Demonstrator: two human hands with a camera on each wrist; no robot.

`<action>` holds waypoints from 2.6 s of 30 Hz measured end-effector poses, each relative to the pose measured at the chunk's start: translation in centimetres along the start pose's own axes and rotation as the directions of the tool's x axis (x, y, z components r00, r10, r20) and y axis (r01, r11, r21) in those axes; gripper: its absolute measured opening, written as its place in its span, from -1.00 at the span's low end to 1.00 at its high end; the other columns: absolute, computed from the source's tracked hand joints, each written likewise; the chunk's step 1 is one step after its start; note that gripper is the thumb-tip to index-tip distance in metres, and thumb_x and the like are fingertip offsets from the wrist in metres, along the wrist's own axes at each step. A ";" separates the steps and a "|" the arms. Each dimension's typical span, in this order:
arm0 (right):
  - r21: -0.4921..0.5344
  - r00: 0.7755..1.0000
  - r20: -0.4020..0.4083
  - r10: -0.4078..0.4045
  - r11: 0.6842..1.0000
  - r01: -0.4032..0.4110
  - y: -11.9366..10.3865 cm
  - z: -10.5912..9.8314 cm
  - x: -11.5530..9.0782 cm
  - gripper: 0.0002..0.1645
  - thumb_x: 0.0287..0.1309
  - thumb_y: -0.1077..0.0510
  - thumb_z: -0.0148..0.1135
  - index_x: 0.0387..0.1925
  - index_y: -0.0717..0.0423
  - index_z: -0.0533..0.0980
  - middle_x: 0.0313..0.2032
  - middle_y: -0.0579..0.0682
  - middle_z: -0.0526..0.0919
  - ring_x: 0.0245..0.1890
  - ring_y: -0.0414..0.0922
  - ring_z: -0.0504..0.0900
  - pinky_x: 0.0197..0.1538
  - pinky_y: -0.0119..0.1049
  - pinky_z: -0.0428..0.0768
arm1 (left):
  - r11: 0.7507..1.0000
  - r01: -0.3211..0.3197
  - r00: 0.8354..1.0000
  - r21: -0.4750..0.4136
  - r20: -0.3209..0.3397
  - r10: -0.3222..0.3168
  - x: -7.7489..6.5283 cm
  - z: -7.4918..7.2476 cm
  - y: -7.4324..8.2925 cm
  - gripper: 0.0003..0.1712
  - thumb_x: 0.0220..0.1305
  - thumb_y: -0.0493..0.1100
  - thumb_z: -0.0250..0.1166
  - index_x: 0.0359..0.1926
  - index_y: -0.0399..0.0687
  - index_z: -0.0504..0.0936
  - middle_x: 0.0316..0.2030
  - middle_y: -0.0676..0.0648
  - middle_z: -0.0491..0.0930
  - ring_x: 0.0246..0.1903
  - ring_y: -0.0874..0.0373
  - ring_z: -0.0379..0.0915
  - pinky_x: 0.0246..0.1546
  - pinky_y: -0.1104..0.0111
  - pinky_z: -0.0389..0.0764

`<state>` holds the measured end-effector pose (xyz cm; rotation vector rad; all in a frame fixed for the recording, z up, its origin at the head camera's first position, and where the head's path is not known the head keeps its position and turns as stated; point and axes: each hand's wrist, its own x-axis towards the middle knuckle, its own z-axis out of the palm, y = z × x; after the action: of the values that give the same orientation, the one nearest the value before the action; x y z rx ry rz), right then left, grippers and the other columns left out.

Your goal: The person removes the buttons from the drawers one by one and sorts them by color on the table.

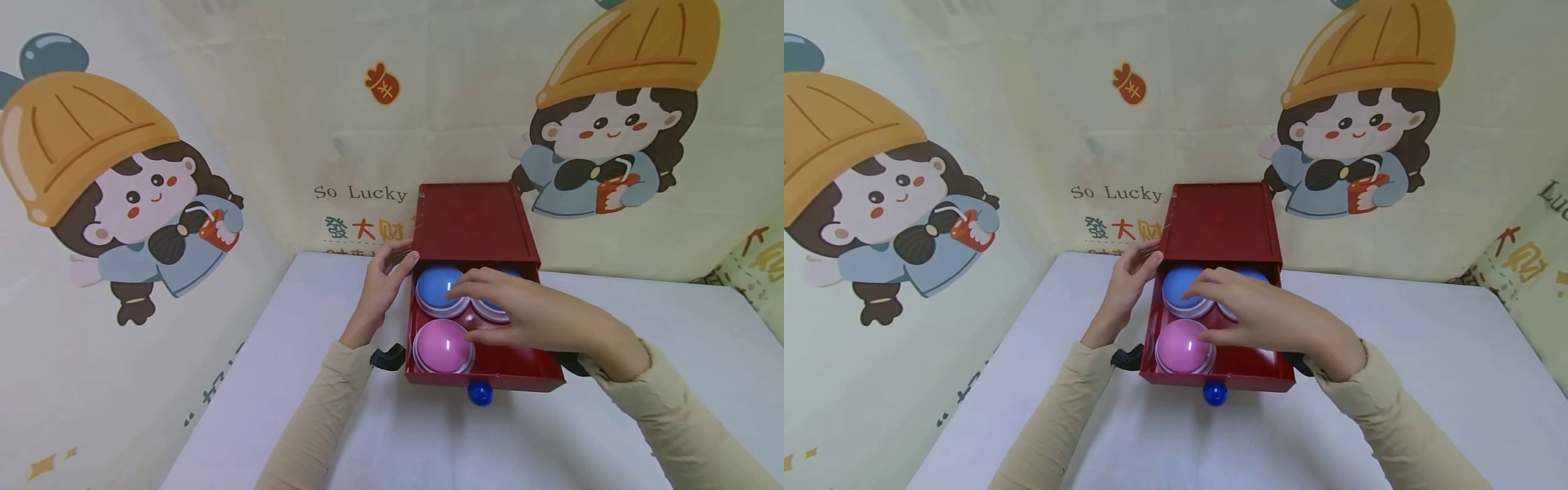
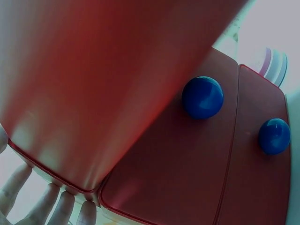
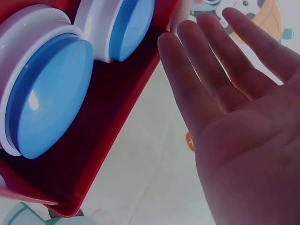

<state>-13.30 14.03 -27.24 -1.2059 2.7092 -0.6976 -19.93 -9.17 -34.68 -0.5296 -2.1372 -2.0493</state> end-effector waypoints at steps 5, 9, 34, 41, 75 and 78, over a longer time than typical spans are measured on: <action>-0.021 0.999 0.036 -0.015 1.000 0.016 -0.1 0.1 0.2 -0.33 -0.06 -0.10 0.38 0.12 -0.05 0.43 0.07 -0.12 0.42 0.11 -0.14 0.36 -0.09 -0.22 0.59 | 1.000 0.003 1.000 -0.008 0.002 -0.003 0.0 0.0 -0.1 -0.56 0.29 -0.16 0.15 0.15 -0.21 0.39 0.07 -0.13 0.43 0.11 -0.02 0.33 0.00 0.23 0.50; -0.058 0.998 0.050 -0.042 0.997 0.045 -0.3 0.0 0.3 -0.35 -0.04 -0.12 0.36 0.11 -0.08 0.43 0.06 -0.15 0.41 0.11 -0.16 0.36 -0.03 -0.23 0.56 | 1.000 0.004 1.000 -0.012 0.004 -0.004 0.1 -0.1 -0.2 -0.56 0.29 -0.15 0.16 0.15 -0.21 0.39 0.07 -0.13 0.43 0.11 -0.03 0.33 0.01 0.24 0.50; -0.098 0.978 0.198 -0.072 0.991 0.093 -1.2 1.0 2.1 -0.31 -0.08 -0.14 0.38 0.12 -0.03 0.43 0.08 -0.15 0.42 0.12 -0.18 0.34 0.01 -0.26 0.53 | 1.000 -0.011 1.000 -0.005 0.008 0.011 0.1 -0.2 -0.2 -0.57 0.29 -0.15 0.16 0.14 -0.20 0.41 0.06 -0.13 0.45 0.08 0.03 0.36 -0.01 0.27 0.51; -0.094 0.972 0.227 -0.064 0.992 0.087 -1.2 1.6 2.5 -0.33 -0.08 -0.15 0.37 0.09 -0.04 0.45 0.04 -0.16 0.44 0.08 -0.21 0.35 0.05 -0.26 0.50 | 1.000 -0.015 1.000 -0.016 0.012 0.015 0.2 -0.2 -0.2 -0.57 0.28 -0.17 0.16 0.14 -0.22 0.40 0.05 -0.13 0.46 0.07 0.05 0.37 -0.02 0.26 0.51; -0.172 0.956 0.282 -0.076 0.977 0.128 -1.0 2.7 2.8 -0.19 -0.24 -0.02 0.51 0.16 -0.22 0.42 0.09 -0.17 0.43 0.14 -0.18 0.28 -0.08 -0.20 0.58 | 1.000 -0.005 1.000 -0.021 0.008 0.005 0.3 -0.1 -0.5 -0.56 0.28 -0.14 0.17 0.14 -0.20 0.41 0.06 -0.11 0.46 0.08 0.05 0.36 -0.01 0.26 0.51; -0.184 0.956 0.279 -0.088 0.973 0.143 -0.9 2.7 2.7 -0.20 -0.23 -0.04 0.50 0.16 -0.23 0.42 0.08 -0.18 0.44 0.12 -0.18 0.29 -0.08 -0.25 0.57 | 1.000 -0.007 1.000 -0.020 0.011 0.007 0.3 0.0 -0.5 -0.56 0.28 -0.15 0.17 0.14 -0.20 0.41 0.06 -0.12 0.46 0.08 0.05 0.37 -0.01 0.26 0.51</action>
<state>-13.81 10.54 -28.95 -1.3983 2.5439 -0.2461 -20.39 -9.16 -35.01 -0.5514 -2.1200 -2.0709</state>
